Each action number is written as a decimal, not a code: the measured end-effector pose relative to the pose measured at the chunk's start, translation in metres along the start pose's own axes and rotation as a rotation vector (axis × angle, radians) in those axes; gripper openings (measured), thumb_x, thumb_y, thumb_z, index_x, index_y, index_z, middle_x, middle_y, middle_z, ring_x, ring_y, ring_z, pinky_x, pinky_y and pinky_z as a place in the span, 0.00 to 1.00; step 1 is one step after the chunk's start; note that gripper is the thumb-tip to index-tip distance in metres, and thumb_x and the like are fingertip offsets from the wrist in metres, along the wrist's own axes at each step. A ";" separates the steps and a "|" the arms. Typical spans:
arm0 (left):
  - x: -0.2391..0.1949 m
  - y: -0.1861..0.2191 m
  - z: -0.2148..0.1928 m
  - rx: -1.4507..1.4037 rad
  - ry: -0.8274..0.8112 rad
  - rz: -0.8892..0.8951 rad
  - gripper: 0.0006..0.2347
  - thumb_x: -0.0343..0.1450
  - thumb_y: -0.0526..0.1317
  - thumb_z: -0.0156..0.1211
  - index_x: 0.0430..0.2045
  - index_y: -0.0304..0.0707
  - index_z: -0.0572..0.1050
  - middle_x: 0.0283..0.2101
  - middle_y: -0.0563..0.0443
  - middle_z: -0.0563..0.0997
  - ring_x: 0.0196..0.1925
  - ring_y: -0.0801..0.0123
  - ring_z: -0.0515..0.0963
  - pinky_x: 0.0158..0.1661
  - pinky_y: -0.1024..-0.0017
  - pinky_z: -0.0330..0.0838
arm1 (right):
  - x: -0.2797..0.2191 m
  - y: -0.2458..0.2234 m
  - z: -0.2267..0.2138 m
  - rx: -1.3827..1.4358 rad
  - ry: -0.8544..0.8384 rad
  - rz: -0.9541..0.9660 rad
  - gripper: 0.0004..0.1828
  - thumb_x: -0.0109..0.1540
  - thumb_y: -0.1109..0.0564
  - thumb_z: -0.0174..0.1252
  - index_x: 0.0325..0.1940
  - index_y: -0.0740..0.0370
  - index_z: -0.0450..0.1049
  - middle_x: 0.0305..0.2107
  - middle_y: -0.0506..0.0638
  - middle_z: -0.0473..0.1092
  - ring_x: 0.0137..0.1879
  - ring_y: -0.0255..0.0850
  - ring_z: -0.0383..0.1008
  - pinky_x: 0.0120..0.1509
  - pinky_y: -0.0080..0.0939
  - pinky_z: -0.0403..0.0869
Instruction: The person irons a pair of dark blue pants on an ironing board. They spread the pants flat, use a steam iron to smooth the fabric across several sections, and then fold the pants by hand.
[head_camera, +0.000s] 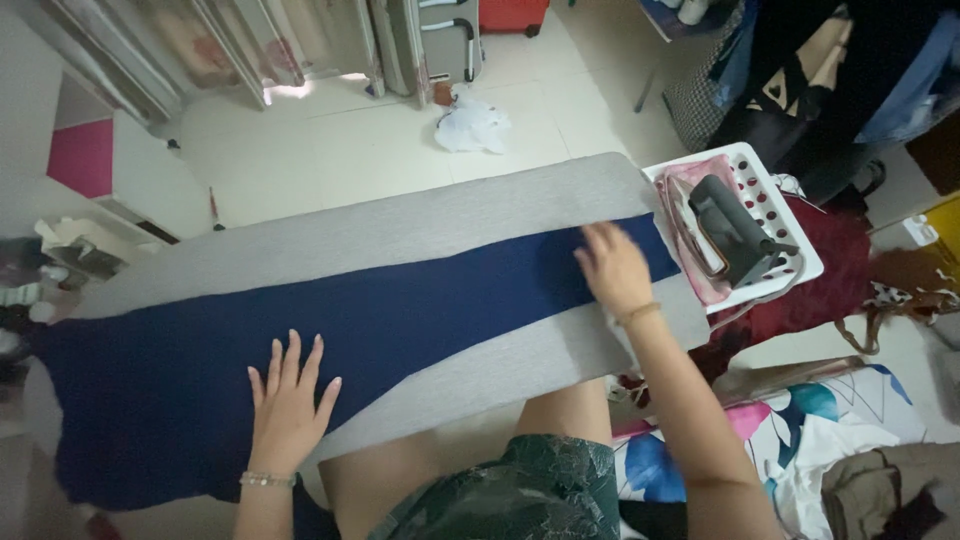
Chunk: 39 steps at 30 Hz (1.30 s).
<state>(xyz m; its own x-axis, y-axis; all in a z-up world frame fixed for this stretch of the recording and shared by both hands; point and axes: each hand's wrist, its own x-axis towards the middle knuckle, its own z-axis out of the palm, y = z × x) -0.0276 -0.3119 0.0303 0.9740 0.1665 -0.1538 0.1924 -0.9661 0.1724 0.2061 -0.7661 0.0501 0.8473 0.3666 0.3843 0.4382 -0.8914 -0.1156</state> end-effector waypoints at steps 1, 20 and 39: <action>0.000 0.001 -0.002 -0.005 0.001 0.006 0.30 0.73 0.58 0.37 0.72 0.52 0.48 0.76 0.44 0.43 0.78 0.49 0.38 0.69 0.39 0.32 | -0.004 -0.016 -0.005 0.068 -0.117 -0.059 0.28 0.67 0.48 0.52 0.68 0.64 0.65 0.61 0.64 0.66 0.62 0.57 0.70 0.62 0.57 0.73; -0.006 -0.015 0.013 -0.002 0.149 0.116 0.33 0.72 0.61 0.40 0.72 0.54 0.48 0.77 0.43 0.44 0.78 0.48 0.38 0.68 0.39 0.31 | 0.014 -0.084 0.041 0.463 -0.341 -0.485 0.26 0.70 0.47 0.45 0.70 0.59 0.64 0.69 0.61 0.57 0.75 0.60 0.54 0.76 0.62 0.55; -0.014 -0.122 -0.040 0.030 0.304 -0.339 0.24 0.76 0.48 0.48 0.69 0.45 0.60 0.73 0.37 0.59 0.75 0.47 0.55 0.65 0.40 0.50 | 0.036 -0.153 0.082 0.042 -0.324 -0.421 0.35 0.70 0.32 0.35 0.78 0.44 0.49 0.75 0.50 0.46 0.79 0.48 0.44 0.78 0.57 0.49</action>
<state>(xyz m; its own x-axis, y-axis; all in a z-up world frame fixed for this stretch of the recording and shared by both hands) -0.0595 -0.1888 0.0499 0.8484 0.5204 0.0963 0.5074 -0.8515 0.1321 0.1942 -0.5952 0.0069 0.6416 0.7599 0.1040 0.7665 -0.6402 -0.0514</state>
